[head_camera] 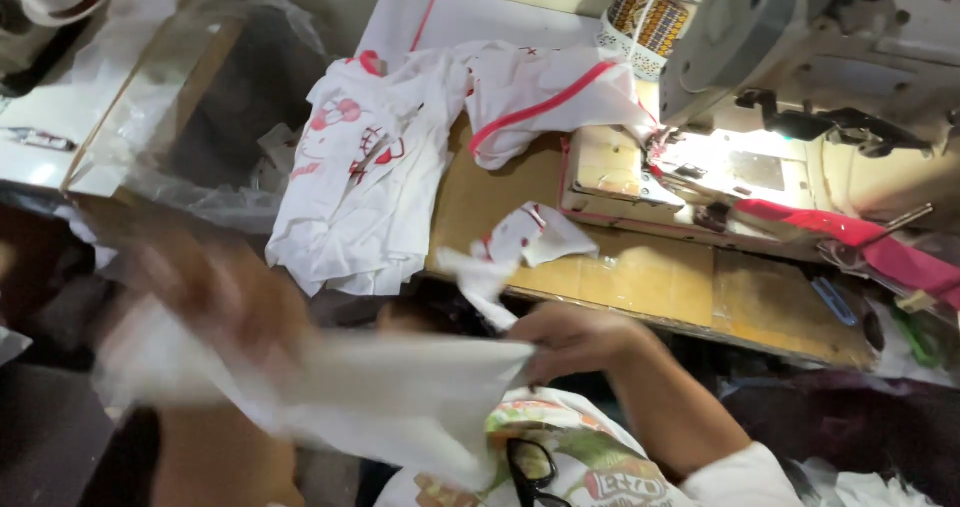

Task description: The person is sorting through a pile of white fabric garment pieces, unfolding each one to inspect it and then stacking them neatly on a workbench.

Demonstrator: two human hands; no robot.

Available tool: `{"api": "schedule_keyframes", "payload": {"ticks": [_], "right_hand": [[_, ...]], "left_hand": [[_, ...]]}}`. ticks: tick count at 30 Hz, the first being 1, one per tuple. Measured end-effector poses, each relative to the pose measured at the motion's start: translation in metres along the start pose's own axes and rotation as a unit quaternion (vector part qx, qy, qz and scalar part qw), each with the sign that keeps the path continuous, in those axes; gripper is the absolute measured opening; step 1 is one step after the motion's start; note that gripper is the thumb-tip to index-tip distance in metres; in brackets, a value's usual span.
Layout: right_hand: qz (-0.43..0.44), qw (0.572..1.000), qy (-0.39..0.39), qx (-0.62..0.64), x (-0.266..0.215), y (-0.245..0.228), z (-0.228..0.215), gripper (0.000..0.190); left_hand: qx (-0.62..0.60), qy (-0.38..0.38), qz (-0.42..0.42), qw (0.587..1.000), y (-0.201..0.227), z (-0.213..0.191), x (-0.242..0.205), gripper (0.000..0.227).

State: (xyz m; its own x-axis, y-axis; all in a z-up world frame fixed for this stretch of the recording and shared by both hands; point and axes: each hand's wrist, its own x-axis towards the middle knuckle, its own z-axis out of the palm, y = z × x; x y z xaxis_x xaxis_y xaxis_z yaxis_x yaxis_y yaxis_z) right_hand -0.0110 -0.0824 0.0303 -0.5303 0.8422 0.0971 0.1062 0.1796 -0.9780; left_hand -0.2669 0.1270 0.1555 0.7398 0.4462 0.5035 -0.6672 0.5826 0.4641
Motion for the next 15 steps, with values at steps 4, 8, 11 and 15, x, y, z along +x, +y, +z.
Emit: {"api": "schedule_keyframes", "payload": {"ticks": [4,8,11,15], "right_hand": [[0.18,0.903,0.3,0.25,-0.072,0.022,-0.013,0.075],[0.116,0.905,0.405,0.057,-0.061,-0.003,-0.026,0.05],[0.078,0.856,0.497,0.121,-0.056,0.021,-0.022,0.045],[0.034,0.838,0.513,0.184,-0.056,0.01,-0.015,0.044]], "left_hand": [[0.318,0.32,0.052,0.891,0.042,-0.106,0.076,0.025],[0.243,0.49,-0.007,0.837,0.012,-0.189,0.161,0.03],[0.852,0.027,0.142,0.503,-0.031,-0.242,0.1,0.028],[0.427,-0.064,-0.248,0.867,-0.133,-0.207,-0.008,0.024]]}}
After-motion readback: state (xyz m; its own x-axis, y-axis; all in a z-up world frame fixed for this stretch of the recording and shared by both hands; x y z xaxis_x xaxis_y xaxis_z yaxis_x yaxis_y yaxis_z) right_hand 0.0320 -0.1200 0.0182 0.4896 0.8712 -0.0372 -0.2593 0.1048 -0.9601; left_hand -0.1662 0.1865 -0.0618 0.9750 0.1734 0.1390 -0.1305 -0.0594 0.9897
